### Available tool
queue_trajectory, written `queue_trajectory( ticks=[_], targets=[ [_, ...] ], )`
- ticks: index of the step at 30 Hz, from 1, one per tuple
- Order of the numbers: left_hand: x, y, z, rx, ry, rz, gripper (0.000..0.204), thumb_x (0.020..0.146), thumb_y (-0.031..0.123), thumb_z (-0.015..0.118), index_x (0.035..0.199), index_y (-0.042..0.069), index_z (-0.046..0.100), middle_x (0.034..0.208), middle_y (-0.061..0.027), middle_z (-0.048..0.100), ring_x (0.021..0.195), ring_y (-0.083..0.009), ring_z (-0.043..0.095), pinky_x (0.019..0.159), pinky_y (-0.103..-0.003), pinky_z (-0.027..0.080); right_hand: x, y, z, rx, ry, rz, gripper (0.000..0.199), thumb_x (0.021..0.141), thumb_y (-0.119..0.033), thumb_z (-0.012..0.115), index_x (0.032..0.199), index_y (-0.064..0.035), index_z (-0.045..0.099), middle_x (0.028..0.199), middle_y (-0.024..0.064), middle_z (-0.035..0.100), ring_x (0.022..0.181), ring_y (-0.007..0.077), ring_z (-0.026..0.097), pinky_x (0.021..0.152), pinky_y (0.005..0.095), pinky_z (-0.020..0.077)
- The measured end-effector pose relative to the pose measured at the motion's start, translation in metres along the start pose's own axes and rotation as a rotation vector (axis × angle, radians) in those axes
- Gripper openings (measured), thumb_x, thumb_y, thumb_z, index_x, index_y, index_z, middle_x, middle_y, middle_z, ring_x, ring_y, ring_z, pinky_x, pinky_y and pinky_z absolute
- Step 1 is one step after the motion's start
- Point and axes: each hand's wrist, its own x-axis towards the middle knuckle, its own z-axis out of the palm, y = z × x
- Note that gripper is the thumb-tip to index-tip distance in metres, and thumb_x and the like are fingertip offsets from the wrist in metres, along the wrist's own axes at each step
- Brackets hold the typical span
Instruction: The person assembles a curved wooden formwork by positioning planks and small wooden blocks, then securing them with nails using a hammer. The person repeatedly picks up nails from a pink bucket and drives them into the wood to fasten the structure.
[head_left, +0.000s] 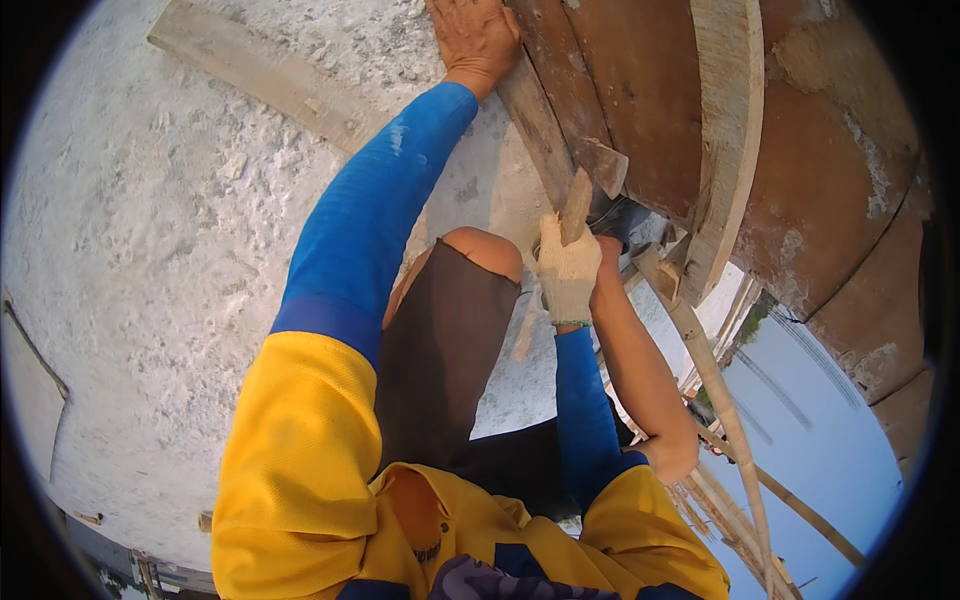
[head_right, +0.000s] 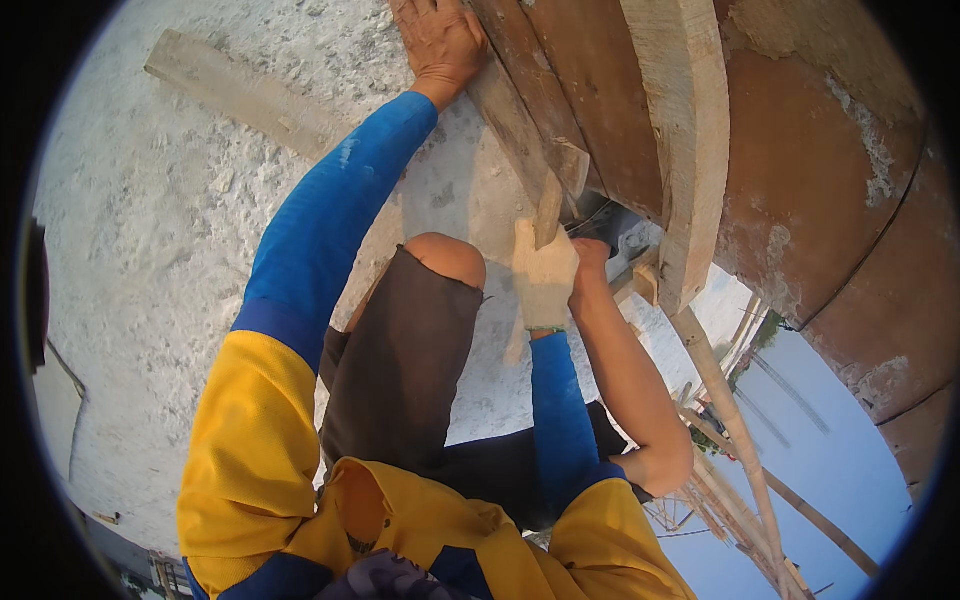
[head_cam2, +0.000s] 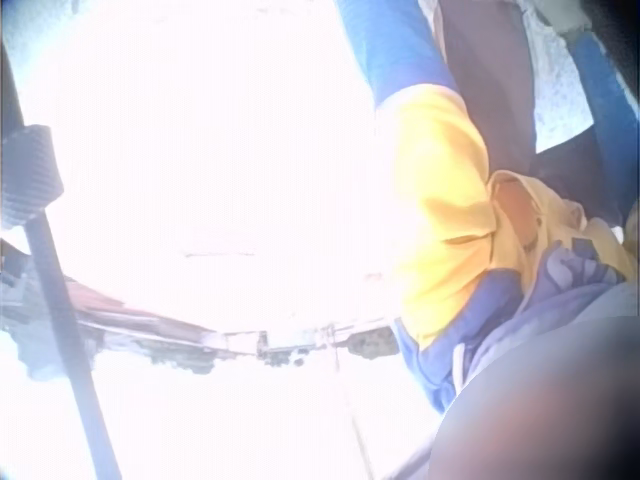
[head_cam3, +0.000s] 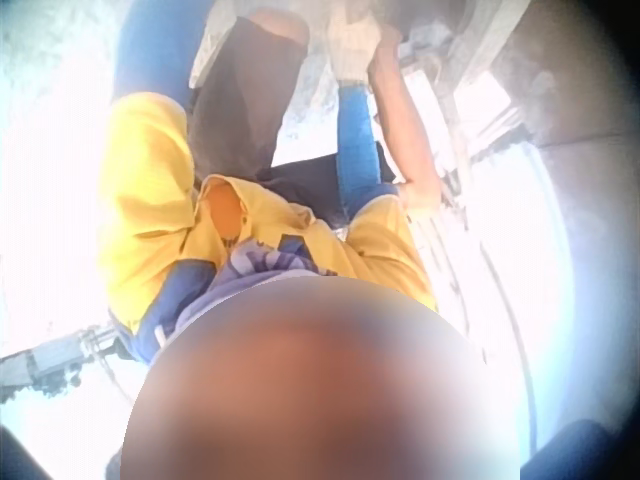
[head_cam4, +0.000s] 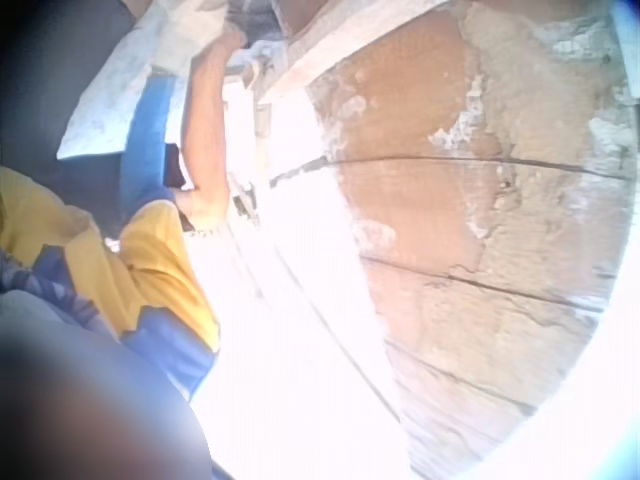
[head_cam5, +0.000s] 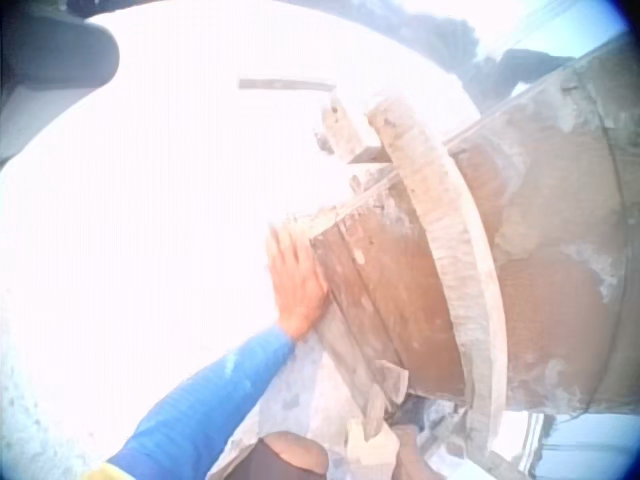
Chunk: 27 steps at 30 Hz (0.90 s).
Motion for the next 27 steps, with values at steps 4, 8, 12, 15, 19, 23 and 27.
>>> queue_trajectory(
  ticks=[4, 8, 12, 15, 19, 23, 27],
  targets=[
    [0.007, 0.006, -0.006, 0.023, 0.005, 0.015, 0.066, 0.092, 0.007, 0.053, 0.153, -0.013, 0.04, 0.165, -0.0387, 0.029, 0.153, -0.062, 0.02, 0.129, -0.062, 0.019, -0.017, -0.022, 0.025, -0.366, 0.061, 0.187, 0.019, 0.104, -0.022, 0.068, 0.111, -0.0044, 0.071, 0.094, 0.0083, 0.074, 0.079, 0.0164, 0.072, 0.063, 0.0316, 0.0569],
    [0.006, 0.003, -0.006, 0.004, -0.002, 0.013, 0.065, 0.092, 0.008, 0.052, 0.153, -0.013, 0.04, 0.164, -0.0376, 0.032, 0.153, -0.0622, 0.021, 0.129, -0.062, 0.02, -0.032, -0.006, 0.012, -0.766, 0.156, -0.559, 0.02, 0.104, -0.023, 0.069, 0.109, -0.0038, 0.07, 0.094, 0.0071, 0.073, 0.077, 0.0127, 0.069, 0.06, 0.0298, 0.0537],
    [0.004, -0.006, 0.002, -0.004, -0.031, 0.038, 0.064, 0.094, 0.009, 0.05, 0.152, -0.014, 0.04, 0.162, -0.0384, 0.034, 0.152, -0.062, 0.022, 0.129, -0.061, 0.02, -0.002, 0.016, 0.006, -0.619, 0.311, -0.422, 0.016, 0.104, -0.021, 0.067, 0.104, -0.0046, 0.07, 0.09, 0.0054, 0.07, 0.074, 0.0129, 0.068, 0.059, 0.0302, 0.0527],
    [0.002, -0.005, 0.004, -0.023, -0.006, 0.043, 0.064, 0.094, 0.009, 0.049, 0.152, -0.015, 0.039, 0.162, -0.0383, 0.034, 0.153, -0.0615, 0.022, 0.129, -0.061, 0.019, 0.007, 0.009, 0.012, -0.344, 0.123, 0.133, 0.013, 0.103, -0.011, 0.06, 0.104, -0.0058, 0.072, 0.09, 0.009, 0.072, 0.074, 0.0176, 0.071, 0.06, 0.0364, 0.0547],
    [0.004, -0.002, 0.002, 0.03, -0.014, -0.004, 0.064, 0.095, 0.009, 0.048, 0.154, -0.013, 0.038, 0.163, -0.0384, 0.032, 0.153, -0.0609, 0.021, 0.129, -0.061, 0.02, -0.052, -0.014, 0.017, -0.793, 0.259, -0.434, 0.02, 0.097, -0.023, 0.072, 0.094, -0.0036, 0.073, 0.079, 0.0126, 0.071, 0.07, 0.0268, 0.071, 0.061, 0.0385, 0.0539],
    [0.002, -0.002, 0.003, 0.061, -0.045, -0.049, 0.064, 0.095, 0.009, 0.05, 0.155, -0.011, 0.039, 0.163, -0.0398, 0.03, 0.153, -0.0598, 0.022, 0.128, -0.061, 0.022, -0.093, -0.03, 0.023, -0.415, 0.356, -0.272, 0.018, 0.098, -0.021, 0.074, 0.098, -0.0032, 0.072, 0.065, 0.0054, 0.063, 0.056, 0.0144, 0.062, 0.051, 0.033, 0.0476],
    [0.0, -0.005, 0.005, 0.027, -0.015, -0.012, 0.066, 0.093, 0.01, 0.053, 0.154, -0.012, 0.04, 0.163, -0.0398, 0.031, 0.153, -0.0595, 0.024, 0.127, -0.061, 0.023, -0.077, -0.036, 0.016, -0.648, 0.471, -0.609, 0.018, 0.097, -0.018, 0.076, 0.098, -0.0008, 0.072, 0.066, 0.0056, 0.064, 0.056, 0.0138, 0.062, 0.051, 0.0322, 0.0476]
  ],
)
